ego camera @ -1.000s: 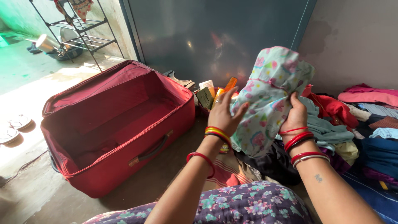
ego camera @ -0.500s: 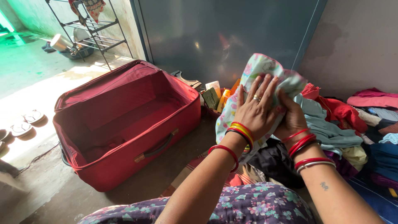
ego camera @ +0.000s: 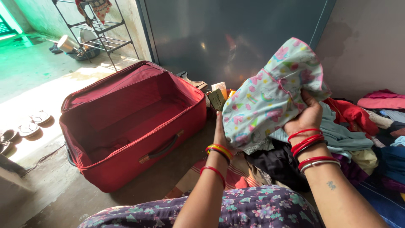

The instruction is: The person sits on the floor and folds several pieces of clothing, including a floral dress, a light blue shirt, and a purple patterned top, then places them into an open red suitcase. The person handles each garment individually, folding and arranging them neatly inside the suitcase.

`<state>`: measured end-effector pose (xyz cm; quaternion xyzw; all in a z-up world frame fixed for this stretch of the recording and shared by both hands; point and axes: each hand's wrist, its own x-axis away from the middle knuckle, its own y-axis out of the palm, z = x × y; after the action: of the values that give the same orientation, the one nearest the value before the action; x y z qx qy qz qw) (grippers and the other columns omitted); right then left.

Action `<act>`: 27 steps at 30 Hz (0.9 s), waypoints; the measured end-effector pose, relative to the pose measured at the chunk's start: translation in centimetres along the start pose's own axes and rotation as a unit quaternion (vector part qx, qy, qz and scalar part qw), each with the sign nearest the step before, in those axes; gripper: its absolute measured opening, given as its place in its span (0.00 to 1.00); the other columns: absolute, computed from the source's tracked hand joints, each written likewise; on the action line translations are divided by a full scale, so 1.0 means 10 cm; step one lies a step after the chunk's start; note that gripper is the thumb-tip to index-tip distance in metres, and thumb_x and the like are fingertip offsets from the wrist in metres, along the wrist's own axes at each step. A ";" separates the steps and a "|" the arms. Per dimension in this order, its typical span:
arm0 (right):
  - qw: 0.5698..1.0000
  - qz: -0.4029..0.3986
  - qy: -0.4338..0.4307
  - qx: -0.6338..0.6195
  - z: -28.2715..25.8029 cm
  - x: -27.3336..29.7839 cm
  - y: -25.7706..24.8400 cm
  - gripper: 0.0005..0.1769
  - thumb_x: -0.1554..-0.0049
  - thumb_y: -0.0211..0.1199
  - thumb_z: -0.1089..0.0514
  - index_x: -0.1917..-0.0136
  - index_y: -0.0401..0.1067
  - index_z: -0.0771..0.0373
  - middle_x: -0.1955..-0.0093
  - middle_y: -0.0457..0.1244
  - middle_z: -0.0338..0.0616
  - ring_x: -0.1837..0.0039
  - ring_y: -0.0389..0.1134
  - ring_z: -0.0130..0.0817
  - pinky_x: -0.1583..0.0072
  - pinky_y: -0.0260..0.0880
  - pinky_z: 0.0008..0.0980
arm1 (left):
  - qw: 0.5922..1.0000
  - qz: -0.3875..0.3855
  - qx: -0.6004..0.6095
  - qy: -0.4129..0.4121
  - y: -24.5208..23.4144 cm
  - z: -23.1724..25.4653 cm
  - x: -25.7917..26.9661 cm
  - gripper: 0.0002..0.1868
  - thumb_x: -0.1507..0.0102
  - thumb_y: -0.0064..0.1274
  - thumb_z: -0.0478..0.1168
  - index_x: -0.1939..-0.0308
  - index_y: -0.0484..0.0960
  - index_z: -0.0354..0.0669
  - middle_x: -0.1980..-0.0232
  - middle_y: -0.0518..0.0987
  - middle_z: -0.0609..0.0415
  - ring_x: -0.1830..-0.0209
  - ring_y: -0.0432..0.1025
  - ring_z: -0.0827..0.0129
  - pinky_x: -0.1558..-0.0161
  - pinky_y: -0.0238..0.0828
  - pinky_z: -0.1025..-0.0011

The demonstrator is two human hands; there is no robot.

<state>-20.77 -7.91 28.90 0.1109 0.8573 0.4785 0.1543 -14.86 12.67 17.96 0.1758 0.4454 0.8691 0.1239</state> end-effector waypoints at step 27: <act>0.997 0.000 0.077 0.028 0.23 -0.06 -0.17 0.22 0.35 0.55 0.52 0.29 0.65 0.56 0.29 0.62 0.43 0.29 0.64 0.43 0.27 0.61 0.51 | 0.950 0.016 -0.142 0.279 -0.49 0.65 -0.59 0.25 0.41 0.65 0.40 0.43 0.78 0.33 0.54 0.83 0.52 0.57 0.76 0.70 0.53 0.73 0.70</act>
<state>-19.41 -7.25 26.41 0.0780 0.8798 0.4613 0.0843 -6.49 18.01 16.34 -0.0860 0.3310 0.9397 0.0044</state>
